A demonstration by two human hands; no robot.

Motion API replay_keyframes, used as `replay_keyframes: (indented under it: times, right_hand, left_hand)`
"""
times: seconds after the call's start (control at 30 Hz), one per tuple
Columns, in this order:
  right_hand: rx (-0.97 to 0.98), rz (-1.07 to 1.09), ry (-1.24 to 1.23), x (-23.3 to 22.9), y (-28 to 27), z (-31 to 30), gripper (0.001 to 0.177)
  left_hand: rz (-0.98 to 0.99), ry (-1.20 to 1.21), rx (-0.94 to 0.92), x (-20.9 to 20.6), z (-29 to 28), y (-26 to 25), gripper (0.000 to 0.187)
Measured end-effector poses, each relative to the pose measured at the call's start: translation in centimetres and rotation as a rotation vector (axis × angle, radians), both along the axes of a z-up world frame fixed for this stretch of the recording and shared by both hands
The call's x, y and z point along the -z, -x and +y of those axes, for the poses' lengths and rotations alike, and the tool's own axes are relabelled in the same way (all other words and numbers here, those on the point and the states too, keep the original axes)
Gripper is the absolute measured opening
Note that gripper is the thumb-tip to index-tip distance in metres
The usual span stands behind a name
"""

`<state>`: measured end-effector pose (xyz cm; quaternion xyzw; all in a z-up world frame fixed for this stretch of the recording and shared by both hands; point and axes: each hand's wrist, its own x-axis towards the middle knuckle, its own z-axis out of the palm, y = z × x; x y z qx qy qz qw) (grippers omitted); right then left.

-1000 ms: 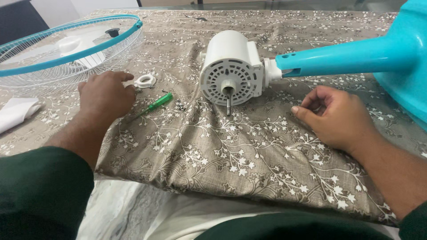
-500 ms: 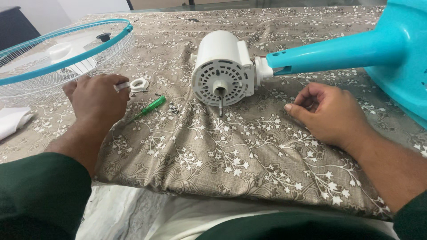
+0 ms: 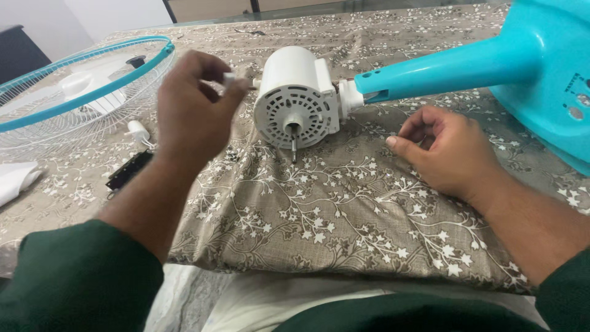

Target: The person attaches the fan motor to the blue fan housing, secures it with a screwdriver, and installs a white plastic cap and a nut onto the motor shaft. The person uses a green screwdriver to tighten the screw and nut.

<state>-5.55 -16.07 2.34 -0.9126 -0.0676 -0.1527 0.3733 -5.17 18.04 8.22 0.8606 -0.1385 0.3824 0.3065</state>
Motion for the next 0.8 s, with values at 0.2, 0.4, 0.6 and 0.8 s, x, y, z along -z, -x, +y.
replay_keyframes:
  times: [0.2,0.4,0.6,0.8]
  right_hand:
    - [-0.518,-0.088,-0.389,0.8,0.4,-1.2,0.04]
    - [-0.709,0.125,-0.526,1.3,-0.2,-1.1,0.041]
    - [-0.539,0.135,-0.576,0.4,-0.4,-0.6,0.037]
    - [-0.196,0.149,-0.773,0.6,-1.5,-1.3,0.028]
  left_hand:
    - [0.098,-0.001,0.418,1.5,-10.0,2.8,0.019]
    - [0.145,-0.203,0.528,1.6,-14.2,1.8,0.015]
    - [0.174,-0.184,0.699,0.5,-14.1,-0.9,0.051]
    - [-0.236,-0.467,0.448,-2.2,-11.2,-6.3,0.046]
